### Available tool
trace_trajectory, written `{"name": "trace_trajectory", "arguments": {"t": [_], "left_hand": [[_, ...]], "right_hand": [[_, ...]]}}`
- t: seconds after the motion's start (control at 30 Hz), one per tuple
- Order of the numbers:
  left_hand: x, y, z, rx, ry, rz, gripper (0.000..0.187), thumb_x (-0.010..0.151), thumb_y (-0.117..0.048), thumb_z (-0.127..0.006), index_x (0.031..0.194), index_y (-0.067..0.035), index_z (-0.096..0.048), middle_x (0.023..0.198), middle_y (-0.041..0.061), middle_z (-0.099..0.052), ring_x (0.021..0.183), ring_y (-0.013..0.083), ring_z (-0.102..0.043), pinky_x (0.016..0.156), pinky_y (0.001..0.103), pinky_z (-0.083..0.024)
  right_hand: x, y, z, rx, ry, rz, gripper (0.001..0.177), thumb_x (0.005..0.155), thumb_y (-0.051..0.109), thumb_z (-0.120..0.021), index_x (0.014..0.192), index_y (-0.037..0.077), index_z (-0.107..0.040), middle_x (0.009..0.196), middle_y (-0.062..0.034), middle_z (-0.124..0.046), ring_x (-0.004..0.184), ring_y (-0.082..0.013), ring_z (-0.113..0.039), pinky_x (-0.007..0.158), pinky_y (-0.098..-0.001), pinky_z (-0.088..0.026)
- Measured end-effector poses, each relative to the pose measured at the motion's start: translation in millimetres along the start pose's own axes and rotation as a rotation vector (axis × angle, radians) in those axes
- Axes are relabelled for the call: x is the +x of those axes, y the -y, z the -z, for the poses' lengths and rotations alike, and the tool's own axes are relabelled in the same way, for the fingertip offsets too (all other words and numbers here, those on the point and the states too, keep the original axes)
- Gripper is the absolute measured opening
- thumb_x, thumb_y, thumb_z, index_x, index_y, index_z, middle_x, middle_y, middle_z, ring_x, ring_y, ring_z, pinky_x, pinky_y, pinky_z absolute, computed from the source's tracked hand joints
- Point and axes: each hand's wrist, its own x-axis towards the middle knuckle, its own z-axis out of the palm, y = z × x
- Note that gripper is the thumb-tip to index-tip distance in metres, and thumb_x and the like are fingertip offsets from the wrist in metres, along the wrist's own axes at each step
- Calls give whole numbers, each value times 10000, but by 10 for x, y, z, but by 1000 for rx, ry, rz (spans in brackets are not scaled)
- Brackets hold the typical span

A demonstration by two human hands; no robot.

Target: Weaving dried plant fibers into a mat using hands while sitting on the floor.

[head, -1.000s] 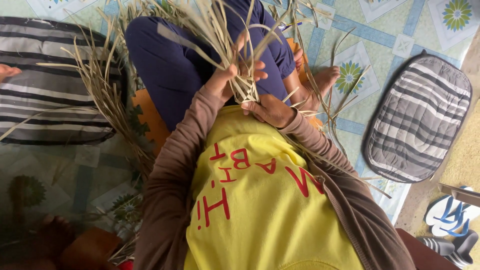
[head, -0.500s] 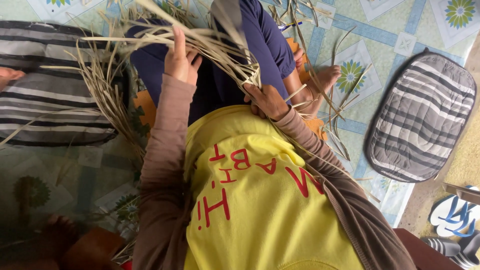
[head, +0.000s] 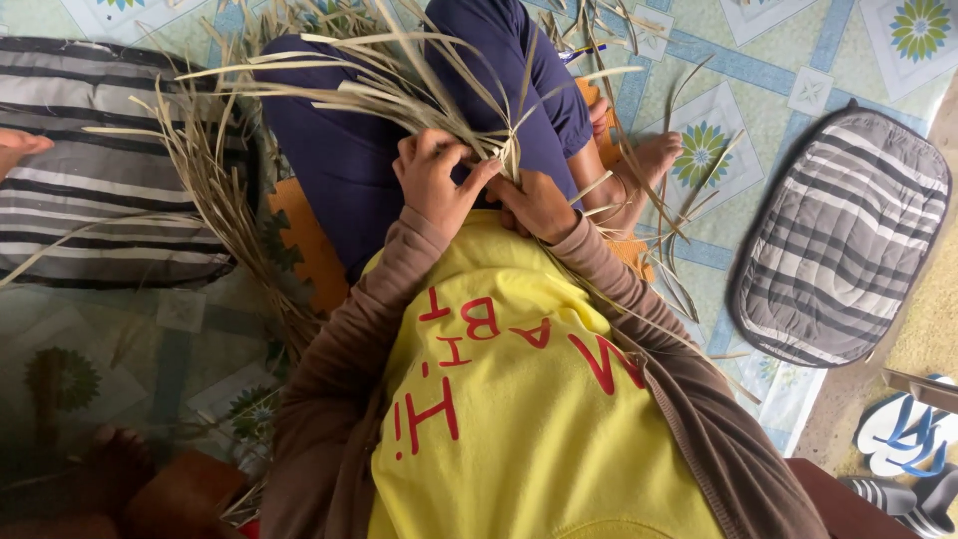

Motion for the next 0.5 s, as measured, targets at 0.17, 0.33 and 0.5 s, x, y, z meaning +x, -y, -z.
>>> {"name": "trace_trajectory", "arguments": {"t": [0.17, 0.33, 0.5], "left_hand": [[13, 31, -104, -72, -7, 132, 346, 963, -503, -738, 807, -228, -598, 966, -132, -515, 1073, 187, -528, 876, 388, -346], [-101, 255, -211, -96, -59, 199, 319, 975, -470, -755, 876, -204, -609, 870, -112, -563, 981, 138, -583, 935, 389, -314], [-149, 322, -272, -65, -66, 185, 279, 969, -482, -765, 890, -247, -637, 829, -133, -582, 899, 104, -645, 914, 355, -312]], "right_hand": [[-320, 573, 76, -236, 0, 56, 408, 907, 406, -729, 784, 32, -621, 567, -109, -680, 411, -227, -640, 476, -375, -542], [-377, -492, 531, -745, 50, 208, 343, 1017, 368, -614, 1001, 38, -524, 813, -268, -694, 811, -484, -698, 698, -578, -546], [421, -624, 780, -1756, -422, -985, 418, 1182, 330, -304, 1543, 240, -496, 1531, 175, -546, 1375, 4, -493, 1113, -211, -310]]}}
